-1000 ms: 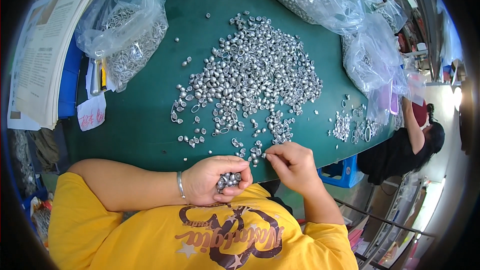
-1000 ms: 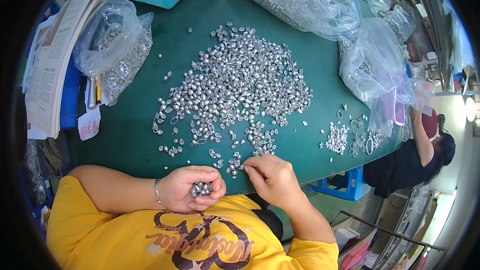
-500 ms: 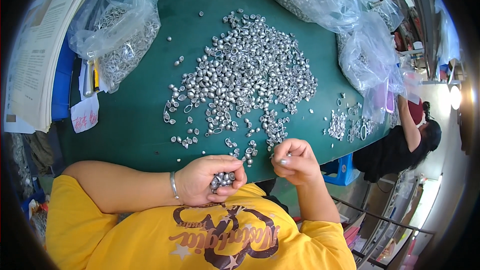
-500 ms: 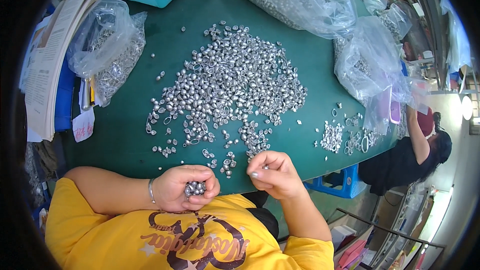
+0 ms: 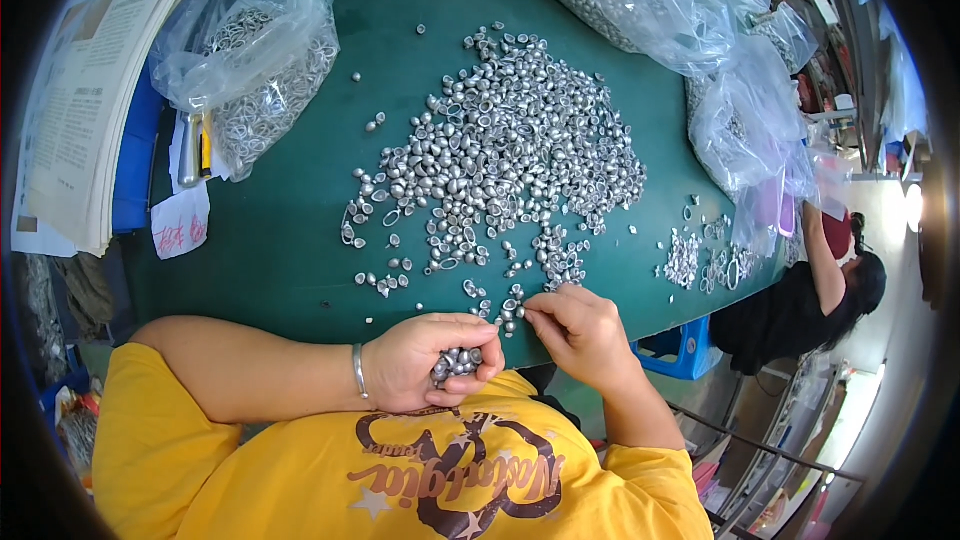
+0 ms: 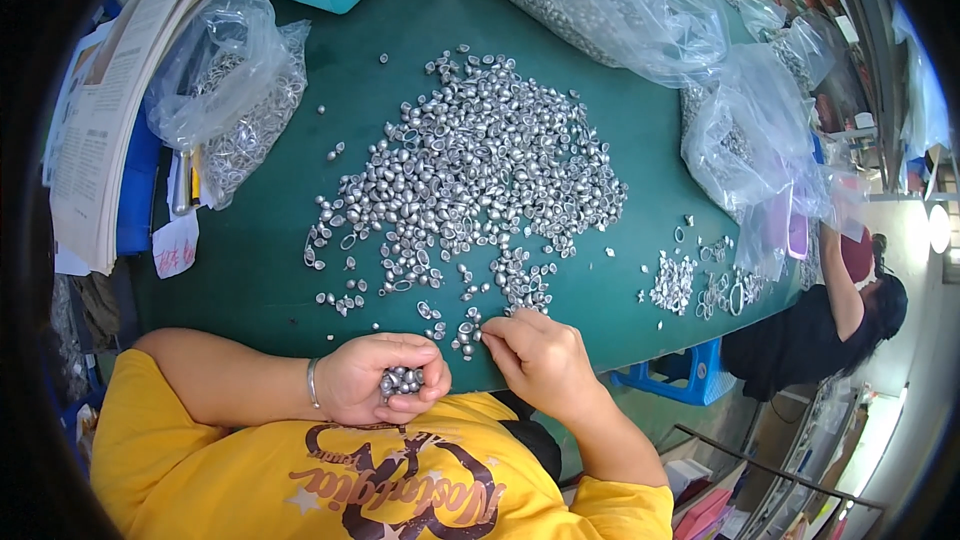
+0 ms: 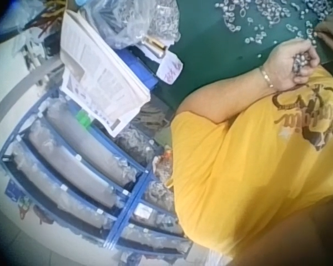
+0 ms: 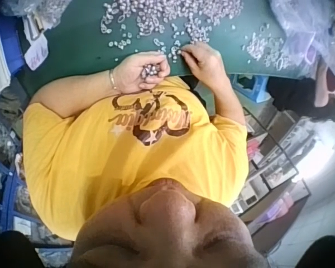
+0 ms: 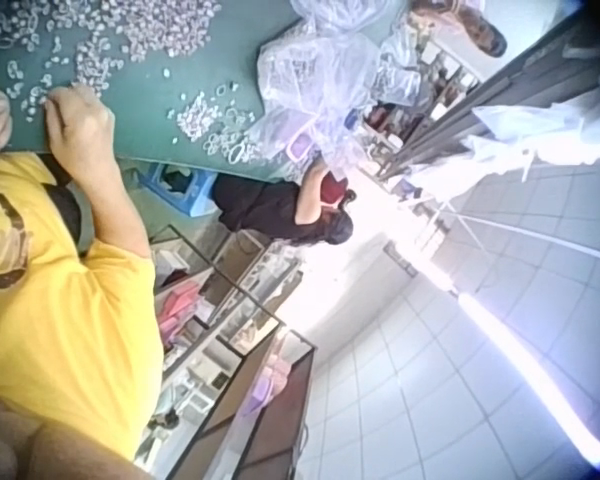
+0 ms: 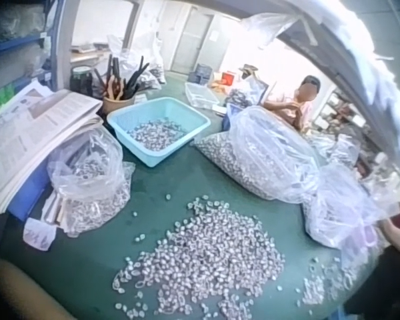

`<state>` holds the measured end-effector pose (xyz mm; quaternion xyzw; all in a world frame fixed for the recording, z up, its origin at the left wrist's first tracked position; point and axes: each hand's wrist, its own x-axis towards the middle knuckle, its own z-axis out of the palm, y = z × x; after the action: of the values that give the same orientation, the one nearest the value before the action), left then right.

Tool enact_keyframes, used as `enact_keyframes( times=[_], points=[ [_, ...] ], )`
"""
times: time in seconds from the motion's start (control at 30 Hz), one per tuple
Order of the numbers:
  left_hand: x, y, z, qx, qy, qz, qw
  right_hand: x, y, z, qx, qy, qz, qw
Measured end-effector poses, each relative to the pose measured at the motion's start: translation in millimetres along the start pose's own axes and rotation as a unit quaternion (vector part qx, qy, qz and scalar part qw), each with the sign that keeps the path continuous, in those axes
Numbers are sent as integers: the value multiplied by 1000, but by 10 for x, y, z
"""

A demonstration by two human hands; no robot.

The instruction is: The person sorts through a pile of small metal components on a green table by hand, picking them up, turning them over, and placing them into different groups or bags.

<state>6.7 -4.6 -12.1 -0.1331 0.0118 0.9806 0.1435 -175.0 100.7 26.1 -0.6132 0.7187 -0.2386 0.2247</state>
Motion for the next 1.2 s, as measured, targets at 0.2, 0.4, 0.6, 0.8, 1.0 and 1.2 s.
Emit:
enact_keyframes(
  times=[0.2,0.4,0.6,0.8,1.0,1.2],
  points=[
    [3,5,40,2,26,-1,1000,-31,99,-46,156,7,21,988],
    [-1,6,39,3,25,1,1000,-23,218,-137,714,-90,137,681],
    [4,7,41,15,20,0,1000,99,-93,38,104,-1,12,995],
    [-1,7,43,10,20,-1,1000,83,-138,51,28,27,35,999],
    [4,8,60,17,24,3,1000,50,-15,-37,126,6,110,986],
    [3,9,58,17,28,0,999,-12,135,-103,631,-99,210,741]
  ],
)
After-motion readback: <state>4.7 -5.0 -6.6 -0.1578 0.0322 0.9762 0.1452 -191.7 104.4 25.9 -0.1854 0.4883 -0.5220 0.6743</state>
